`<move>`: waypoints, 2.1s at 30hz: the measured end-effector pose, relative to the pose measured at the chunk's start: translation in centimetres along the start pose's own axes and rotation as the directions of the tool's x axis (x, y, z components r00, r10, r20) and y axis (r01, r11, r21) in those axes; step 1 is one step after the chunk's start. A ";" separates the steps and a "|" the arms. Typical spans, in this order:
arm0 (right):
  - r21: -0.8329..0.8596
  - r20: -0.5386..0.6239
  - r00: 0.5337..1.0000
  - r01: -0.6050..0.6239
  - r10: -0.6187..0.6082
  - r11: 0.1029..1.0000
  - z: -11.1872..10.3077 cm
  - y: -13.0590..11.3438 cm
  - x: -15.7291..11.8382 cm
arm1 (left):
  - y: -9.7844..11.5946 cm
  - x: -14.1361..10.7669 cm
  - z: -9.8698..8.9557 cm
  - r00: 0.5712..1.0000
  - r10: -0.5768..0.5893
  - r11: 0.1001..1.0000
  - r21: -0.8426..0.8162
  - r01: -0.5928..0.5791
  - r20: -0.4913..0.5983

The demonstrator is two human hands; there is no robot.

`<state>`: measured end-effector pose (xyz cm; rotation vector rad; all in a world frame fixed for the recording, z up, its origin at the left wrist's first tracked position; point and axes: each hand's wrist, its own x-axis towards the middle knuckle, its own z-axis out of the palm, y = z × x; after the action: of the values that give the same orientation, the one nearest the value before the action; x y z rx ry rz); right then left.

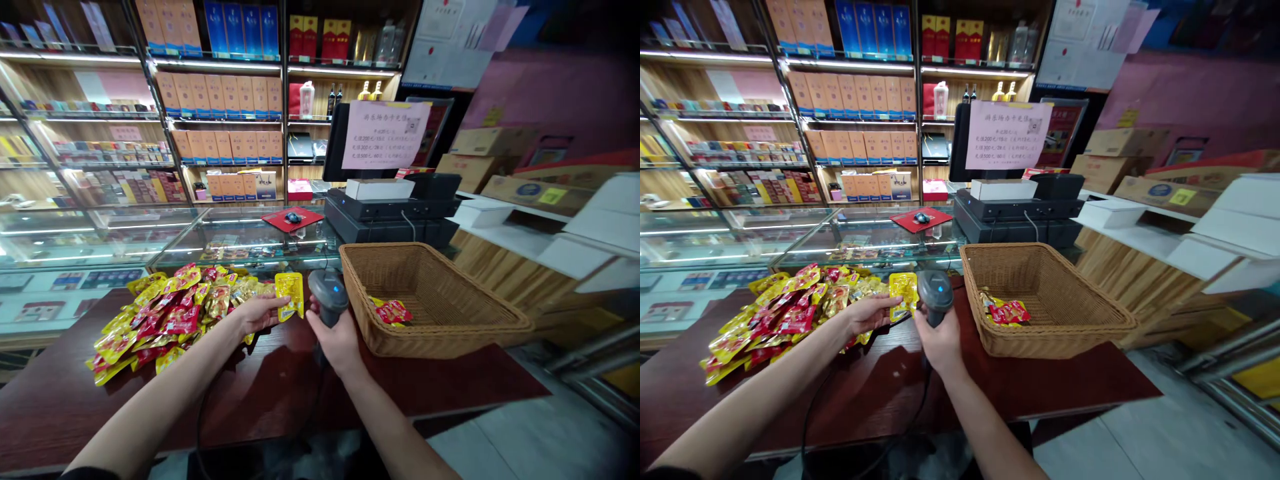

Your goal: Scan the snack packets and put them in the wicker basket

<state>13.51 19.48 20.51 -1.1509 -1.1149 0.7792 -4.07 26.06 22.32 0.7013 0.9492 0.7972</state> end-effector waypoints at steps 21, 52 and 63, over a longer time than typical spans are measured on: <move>0.265 -0.363 0.924 -0.026 0.124 0.964 -17.6 -7.6 6.7 | 0.5 5.1 23.0 0.888 0.342 0.781 0.433 -0.451 0.308; 0.585 0.066 0.950 -0.285 0.306 0.759 -8.4 -7.7 3.0 | -3.1 0.3 10.4 0.477 0.454 -0.164 0.597 -0.785 0.753; 0.593 0.266 0.890 -0.454 0.370 0.665 -1.8 -7.9 0.7 | -1.6 -5.7 3.2 0.563 0.533 -0.148 0.724 -0.674 0.632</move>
<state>14.99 17.51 28.29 -0.7583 -0.5751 1.4817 -2.77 19.98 24.78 2.5380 0.8834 0.8854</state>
